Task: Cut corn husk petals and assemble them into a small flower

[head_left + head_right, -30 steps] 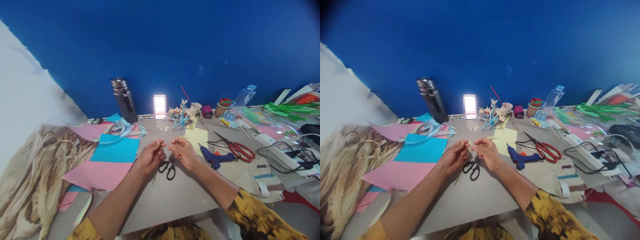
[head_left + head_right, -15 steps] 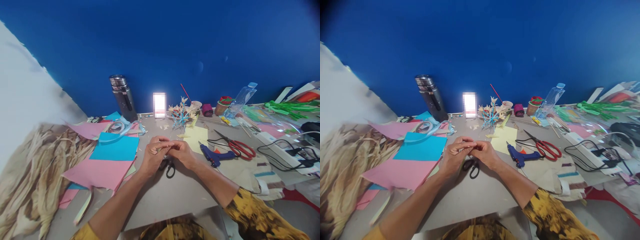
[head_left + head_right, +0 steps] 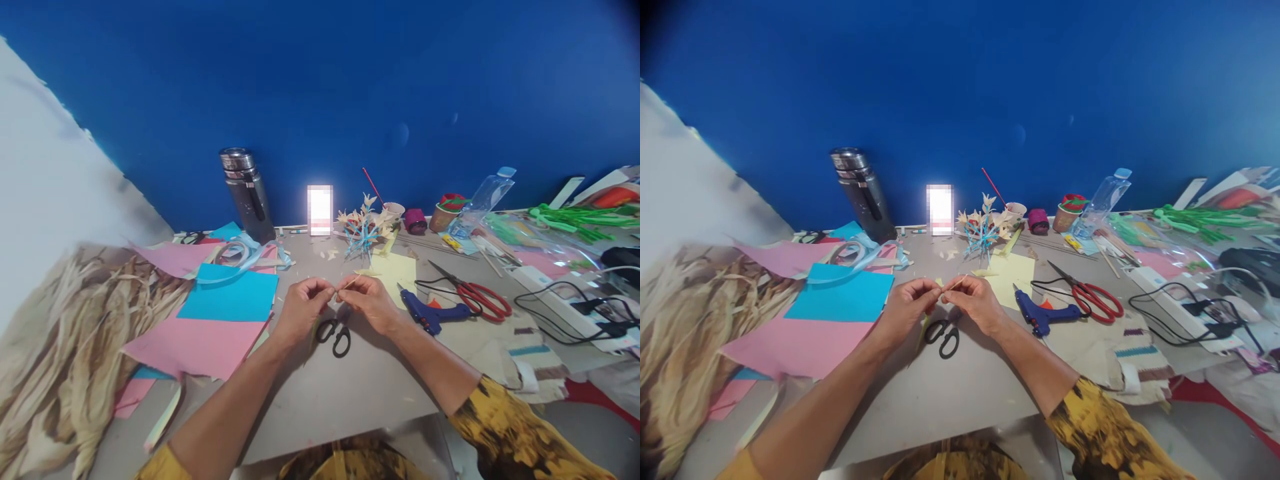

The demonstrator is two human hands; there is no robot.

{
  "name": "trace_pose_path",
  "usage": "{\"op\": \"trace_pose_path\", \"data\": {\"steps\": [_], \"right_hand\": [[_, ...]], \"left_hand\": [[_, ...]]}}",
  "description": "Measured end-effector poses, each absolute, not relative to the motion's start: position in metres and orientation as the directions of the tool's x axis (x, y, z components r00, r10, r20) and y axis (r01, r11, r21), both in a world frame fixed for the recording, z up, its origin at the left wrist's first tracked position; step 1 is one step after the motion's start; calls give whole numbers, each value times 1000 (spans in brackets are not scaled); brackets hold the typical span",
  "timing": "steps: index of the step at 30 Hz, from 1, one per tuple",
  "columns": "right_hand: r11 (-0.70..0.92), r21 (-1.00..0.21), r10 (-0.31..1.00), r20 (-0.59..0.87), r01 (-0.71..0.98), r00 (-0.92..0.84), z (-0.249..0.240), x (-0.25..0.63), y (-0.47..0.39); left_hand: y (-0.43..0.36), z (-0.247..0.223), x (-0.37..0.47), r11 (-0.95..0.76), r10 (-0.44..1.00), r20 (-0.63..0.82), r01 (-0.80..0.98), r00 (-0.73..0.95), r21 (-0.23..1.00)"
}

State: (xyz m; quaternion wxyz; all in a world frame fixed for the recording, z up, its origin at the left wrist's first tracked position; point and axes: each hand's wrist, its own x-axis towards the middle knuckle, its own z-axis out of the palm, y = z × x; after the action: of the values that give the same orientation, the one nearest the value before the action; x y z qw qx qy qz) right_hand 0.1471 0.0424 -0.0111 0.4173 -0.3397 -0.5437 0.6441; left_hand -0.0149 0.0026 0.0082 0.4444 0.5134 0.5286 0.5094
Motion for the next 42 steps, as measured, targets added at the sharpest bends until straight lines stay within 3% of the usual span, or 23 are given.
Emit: {"op": "trace_pose_path", "data": {"steps": [5,11,13,18,22,32,35,39,42], "right_hand": [[-89,-982,931,-23,-166,-364,-13,145,44],[-180,-953,930,-85,-242,-356,-15,148,47],[-168,-957,935,-79,-236,-347,-15,149,47],[-100,-973,939,-23,-208,-343,-14,148,45],[-25,-990,951,21,-142,-309,-13,147,43],[195,-975,958,166,108,-234,-15,144,41],[234,-962,955,201,142,-216,-17,143,42],[240,-968,945,216,73,-245,-19,144,43],[213,-976,937,191,45,-292,-19,146,44]], "left_hand": [[-4,7,-9,-118,978,162,291,-130,949],[-5,0,-6,-380,911,411,445,30,811],[-6,2,-7,-365,919,393,438,28,822],[-7,10,-5,-129,965,193,320,-177,939],[-7,12,-4,-83,977,139,315,-160,946],[-8,-1,-1,-197,940,308,503,-147,842],[-7,-2,0,-162,960,240,416,-142,895],[-4,-4,-2,66,992,-60,50,-112,997],[-1,-3,-4,143,986,-150,-104,-67,984]]}}
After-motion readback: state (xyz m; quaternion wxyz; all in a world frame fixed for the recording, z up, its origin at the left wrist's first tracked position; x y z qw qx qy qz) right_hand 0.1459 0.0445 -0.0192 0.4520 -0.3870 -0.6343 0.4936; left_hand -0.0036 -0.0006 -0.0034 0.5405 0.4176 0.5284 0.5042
